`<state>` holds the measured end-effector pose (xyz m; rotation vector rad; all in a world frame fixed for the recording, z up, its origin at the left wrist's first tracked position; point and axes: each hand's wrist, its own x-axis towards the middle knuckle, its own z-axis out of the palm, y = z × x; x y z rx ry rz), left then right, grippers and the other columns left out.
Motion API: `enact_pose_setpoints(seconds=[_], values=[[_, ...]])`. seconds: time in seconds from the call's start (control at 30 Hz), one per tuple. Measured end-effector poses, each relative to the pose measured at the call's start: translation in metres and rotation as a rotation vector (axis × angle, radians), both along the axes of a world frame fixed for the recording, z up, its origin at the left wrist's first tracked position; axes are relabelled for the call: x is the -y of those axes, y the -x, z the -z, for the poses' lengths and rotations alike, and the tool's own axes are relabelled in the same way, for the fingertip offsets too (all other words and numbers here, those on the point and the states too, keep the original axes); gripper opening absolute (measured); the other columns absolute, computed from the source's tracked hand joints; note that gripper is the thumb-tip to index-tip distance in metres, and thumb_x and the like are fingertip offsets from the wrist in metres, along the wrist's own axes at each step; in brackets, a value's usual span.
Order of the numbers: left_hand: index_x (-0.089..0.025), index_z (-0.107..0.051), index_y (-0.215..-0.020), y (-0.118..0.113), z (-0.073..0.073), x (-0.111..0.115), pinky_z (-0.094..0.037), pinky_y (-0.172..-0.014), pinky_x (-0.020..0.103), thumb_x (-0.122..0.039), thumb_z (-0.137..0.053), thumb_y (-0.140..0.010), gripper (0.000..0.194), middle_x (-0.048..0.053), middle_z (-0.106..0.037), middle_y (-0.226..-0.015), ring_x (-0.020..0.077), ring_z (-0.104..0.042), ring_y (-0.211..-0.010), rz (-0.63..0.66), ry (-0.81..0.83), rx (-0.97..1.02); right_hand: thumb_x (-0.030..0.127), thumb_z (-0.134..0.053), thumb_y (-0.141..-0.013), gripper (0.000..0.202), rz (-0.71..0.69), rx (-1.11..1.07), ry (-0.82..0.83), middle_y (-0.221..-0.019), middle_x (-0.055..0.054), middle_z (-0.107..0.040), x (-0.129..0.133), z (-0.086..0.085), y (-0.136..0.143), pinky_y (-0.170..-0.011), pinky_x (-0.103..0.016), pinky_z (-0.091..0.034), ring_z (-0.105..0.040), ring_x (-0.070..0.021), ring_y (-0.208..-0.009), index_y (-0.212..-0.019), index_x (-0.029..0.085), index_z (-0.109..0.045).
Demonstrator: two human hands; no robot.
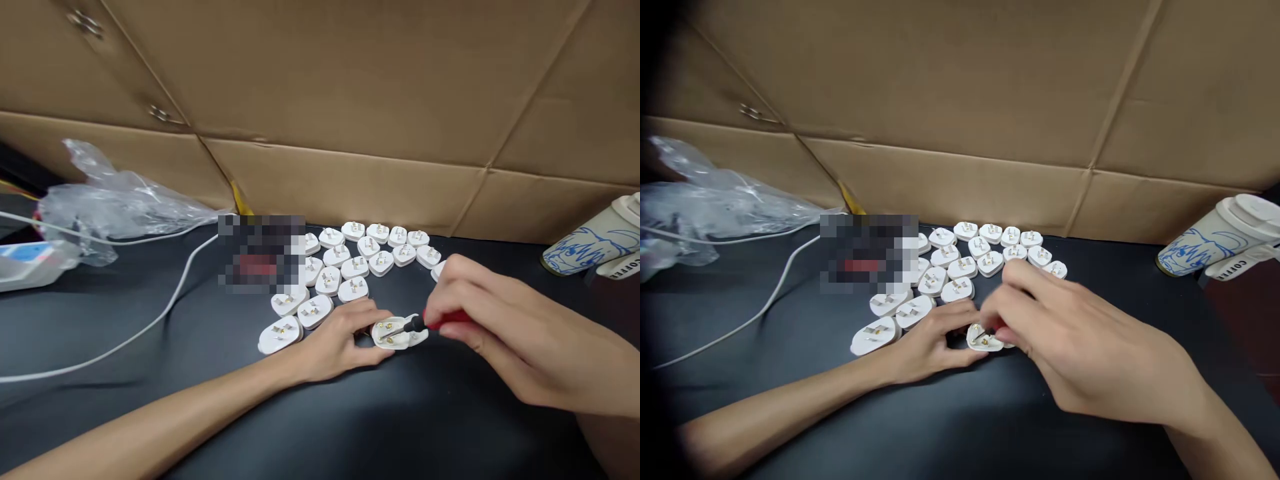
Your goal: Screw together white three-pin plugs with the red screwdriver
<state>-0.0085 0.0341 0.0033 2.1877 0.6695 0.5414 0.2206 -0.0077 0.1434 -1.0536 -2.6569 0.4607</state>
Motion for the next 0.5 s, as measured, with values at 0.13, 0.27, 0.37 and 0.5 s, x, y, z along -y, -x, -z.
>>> enact_pose_setpoints(seconds=[0.13,0.27,0.37,0.5], values=[[-0.019,-0.070,-0.110,-0.0001,-0.0001,-0.0005,-0.042,-0.071,0.027,-0.032,-0.066,-0.091,0.023,0.001,-0.058,-0.080,0.0178,-0.054,-0.076,0.036,-0.025,0.001,0.013,-0.045,-0.098,0.011,0.009,-0.024,-0.054,-0.090,-0.003,-0.053,0.0006,0.0007,-0.0003,-0.061,-0.025,-0.042,-0.052,-0.0139,-0.072,-0.095,0.020,-0.053],[-0.018,-0.069,-0.113,0.0001,0.0019,-0.0007,-0.043,-0.071,0.027,-0.032,-0.068,-0.090,0.027,0.002,-0.058,-0.081,0.0181,-0.055,-0.076,0.021,-0.043,0.026,0.016,-0.044,-0.100,0.011,0.080,-0.049,-0.102,-0.088,-0.003,-0.055,-0.0016,0.0031,0.0006,-0.061,-0.027,-0.041,-0.052,-0.0149,-0.072,-0.093,0.020,-0.052],[-0.019,-0.070,-0.108,-0.0002,0.0018,-0.0009,-0.043,-0.071,0.027,-0.032,-0.066,-0.091,0.021,0.001,-0.058,-0.079,0.0177,-0.054,-0.076,0.036,-0.035,0.029,0.003,-0.042,-0.093,0.021,-0.057,-0.063,-0.004,-0.094,-0.004,-0.057,-0.0011,-0.0009,-0.0002,-0.067,-0.025,-0.045,-0.055,-0.0153,-0.082,-0.097,0.021,-0.052],[-0.020,-0.071,-0.104,-0.0007,0.0021,-0.0008,-0.043,-0.071,0.027,-0.035,-0.065,-0.091,0.021,0.001,-0.058,-0.078,0.0180,-0.054,-0.075,0.021,-0.029,0.026,0.012,-0.043,-0.098,0.013,-0.079,-0.120,-0.024,-0.089,-0.003,-0.059,0.0002,0.0007,0.0086,-0.070,-0.024,-0.047,-0.058,-0.0146,-0.081,-0.096,0.021,-0.052]])
